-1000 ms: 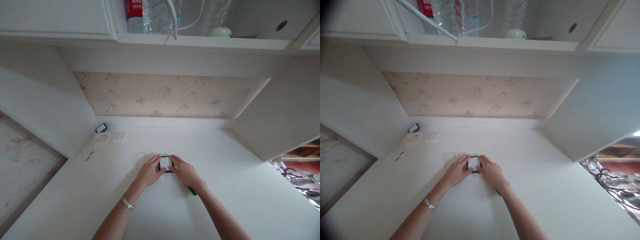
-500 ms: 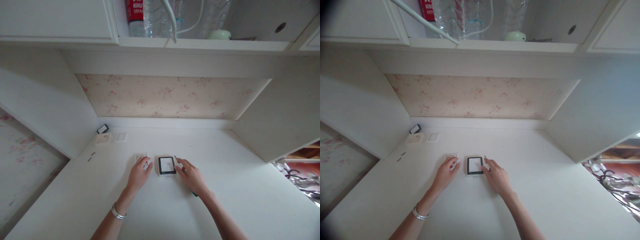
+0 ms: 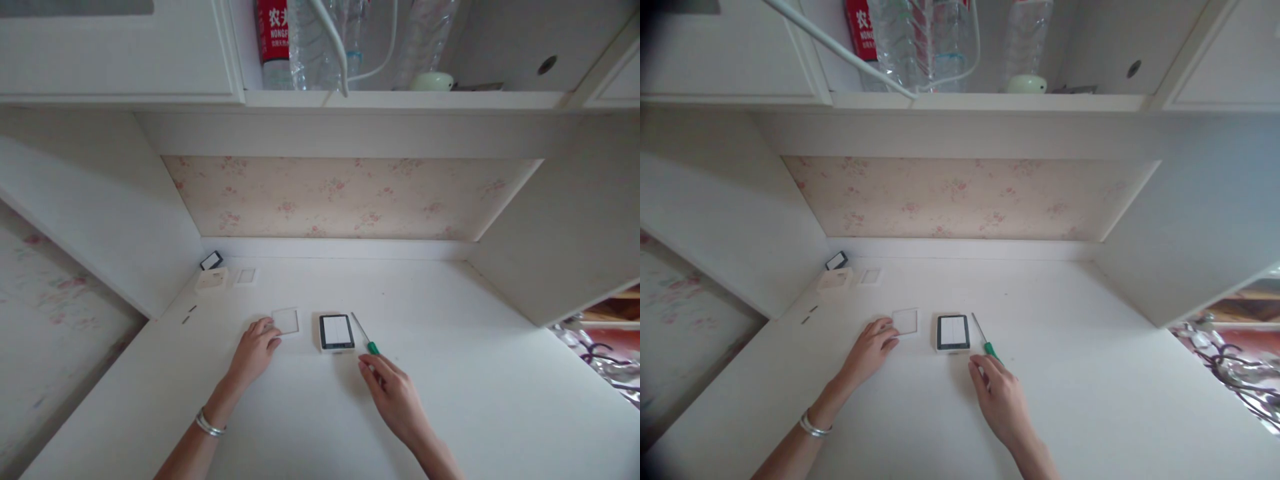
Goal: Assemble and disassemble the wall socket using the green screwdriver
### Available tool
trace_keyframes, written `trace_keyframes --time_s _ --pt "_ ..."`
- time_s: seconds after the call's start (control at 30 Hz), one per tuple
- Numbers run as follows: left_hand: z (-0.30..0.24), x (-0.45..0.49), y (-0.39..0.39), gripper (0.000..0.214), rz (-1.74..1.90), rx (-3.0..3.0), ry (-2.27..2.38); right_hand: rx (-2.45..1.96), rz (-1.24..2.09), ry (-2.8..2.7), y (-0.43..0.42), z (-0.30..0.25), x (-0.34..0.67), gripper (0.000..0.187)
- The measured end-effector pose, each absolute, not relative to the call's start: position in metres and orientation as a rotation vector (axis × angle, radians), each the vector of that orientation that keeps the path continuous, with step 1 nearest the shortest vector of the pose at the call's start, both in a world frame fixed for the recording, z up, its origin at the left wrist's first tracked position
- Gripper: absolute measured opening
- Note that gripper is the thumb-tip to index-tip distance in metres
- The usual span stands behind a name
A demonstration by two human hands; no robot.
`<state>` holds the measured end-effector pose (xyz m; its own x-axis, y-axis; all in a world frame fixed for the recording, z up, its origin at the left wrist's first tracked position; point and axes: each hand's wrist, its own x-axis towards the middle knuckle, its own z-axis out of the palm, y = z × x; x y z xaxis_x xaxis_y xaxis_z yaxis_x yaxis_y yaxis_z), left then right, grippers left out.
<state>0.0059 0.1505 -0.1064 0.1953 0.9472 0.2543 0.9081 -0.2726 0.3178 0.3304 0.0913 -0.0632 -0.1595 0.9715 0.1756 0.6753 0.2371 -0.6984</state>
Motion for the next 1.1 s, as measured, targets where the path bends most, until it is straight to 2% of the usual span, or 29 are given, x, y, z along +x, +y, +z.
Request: trace_keyframes --time_s 0.3,0.43,0.6,0.73,0.87,0.97,1.1 --pt "-0.102 0.015 0.124 0.021 0.794 2.310 1.869 -1.442 0.819 -1.828 0.088 -0.068 0.321 0.028" --pt "-0.063 0.036 0.104 0.027 0.608 2.337 1.655 -1.378 1.115 -1.661 0.099 -0.052 0.310 0.037" --pt "-0.018 0.063 0.095 0.030 0.308 2.457 1.322 -1.176 1.223 -1.848 0.121 -0.018 0.298 0.053" --pt "-0.008 0.073 0.095 0.034 0.233 2.507 1.276 -1.150 1.323 -1.950 0.123 -0.014 0.299 0.036" --pt "-0.016 0.076 0.091 0.040 0.450 2.365 1.269 -1.115 1.594 -1.592 0.104 -0.029 0.311 0.027" --pt "-0.031 0.083 0.084 0.029 0.764 2.012 1.351 -1.082 1.683 -1.127 0.086 -0.039 0.322 0.024" --pt "-0.056 0.106 0.067 0.033 0.849 1.399 1.350 -1.033 1.528 -0.645 0.070 -0.049 0.325 0.041"
